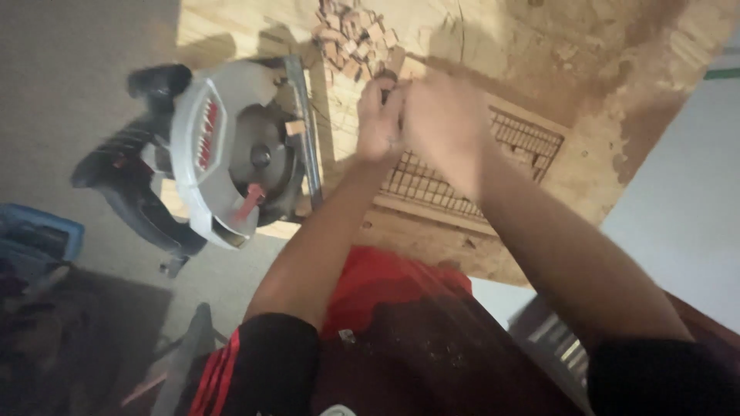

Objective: Using a small screwdriver to pry out small rectangular wooden pieces from a grid-cut board on a workbench.

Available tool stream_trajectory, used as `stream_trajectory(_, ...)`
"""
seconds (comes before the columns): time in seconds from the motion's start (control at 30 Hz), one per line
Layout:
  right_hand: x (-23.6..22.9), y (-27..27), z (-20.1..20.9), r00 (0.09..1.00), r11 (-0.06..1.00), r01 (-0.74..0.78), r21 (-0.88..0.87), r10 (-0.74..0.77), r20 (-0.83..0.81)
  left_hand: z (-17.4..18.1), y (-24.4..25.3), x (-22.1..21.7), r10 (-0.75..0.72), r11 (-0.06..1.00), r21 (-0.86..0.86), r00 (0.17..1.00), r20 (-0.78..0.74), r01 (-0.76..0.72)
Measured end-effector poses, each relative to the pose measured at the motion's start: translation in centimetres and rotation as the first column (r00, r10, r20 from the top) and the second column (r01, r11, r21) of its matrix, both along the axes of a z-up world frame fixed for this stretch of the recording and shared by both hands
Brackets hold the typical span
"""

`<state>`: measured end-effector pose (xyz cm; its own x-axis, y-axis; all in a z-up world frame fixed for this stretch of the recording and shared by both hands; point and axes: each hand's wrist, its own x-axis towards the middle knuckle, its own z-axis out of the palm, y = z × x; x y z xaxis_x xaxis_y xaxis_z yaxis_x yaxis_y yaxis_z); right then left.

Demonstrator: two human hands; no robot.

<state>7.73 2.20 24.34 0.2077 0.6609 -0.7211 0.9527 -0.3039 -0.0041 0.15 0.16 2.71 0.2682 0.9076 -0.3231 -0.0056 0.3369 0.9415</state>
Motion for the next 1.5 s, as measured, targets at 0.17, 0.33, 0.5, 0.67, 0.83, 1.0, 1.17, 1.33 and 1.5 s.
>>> stream_trajectory(0.17, 5.7, -8.6, -4.8, 0.971, 0.841, -0.016, 0.541, 0.143, -0.192, -1.1, -0.5, -0.5, -0.058, 0.656, 0.678, 0.917, -0.394, 0.333)
stream_trajectory(0.33, 7.9, -12.5, -6.7, 0.94, 0.818, 0.223, 0.53, -0.036, -0.34, -0.7, -0.2, -0.1, -0.026, 0.544, 0.811, 0.971, -0.238, 0.213)
stream_trajectory(0.5, 6.5, -14.9, -8.0, 0.84, 0.756, 0.455, 0.47, -0.191, -0.508, 0.8, -1.9, -1.0, -0.068, 0.996, -0.039, 0.96, 0.27, 0.082)
stream_trajectory(0.67, 5.8, -11.2, -4.4, 0.936, 0.829, 0.247, 0.502, -0.071, -0.344, 0.8, -0.4, -0.6, -0.074, 0.596, 0.772, 0.973, -0.22, 0.22)
stream_trajectory(0.83, 3.7, -6.7, -0.8, 0.942, 0.912, 0.309, 0.271, -0.255, -0.217, 1.0, 2.1, -1.4, -0.325, 0.668, 0.639, 0.922, -0.212, 0.382)
stream_trajectory(1.0, 5.5, -10.0, -3.6, 0.95, 0.88, 0.261, 0.397, -0.161, -0.269, 2.1, 3.6, -1.5, -0.343, 0.513, 0.664, 0.839, -0.422, 0.544)
stream_trajectory(1.17, 7.0, -16.0, -7.5, 0.923, 0.61, 0.272, 0.744, 0.052, -0.38, 4.5, 4.4, -0.9, -0.117, 0.615, 0.744, 0.963, -0.242, 0.261)
stream_trajectory(1.33, 7.7, -14.4, -6.0, 0.939, 0.727, 0.266, 0.633, -0.047, -0.34, 7.6, 3.9, -0.2, 0.183, 0.954, 0.273, 0.965, -0.189, -0.127)
stream_trajectory(1.5, 6.3, -10.5, -3.6, 0.98, 0.923, 0.196, 0.33, -0.171, -0.104, -0.8, -0.3, 0.0, 0.018, 0.499, 0.685, 0.784, -0.62, 0.531)
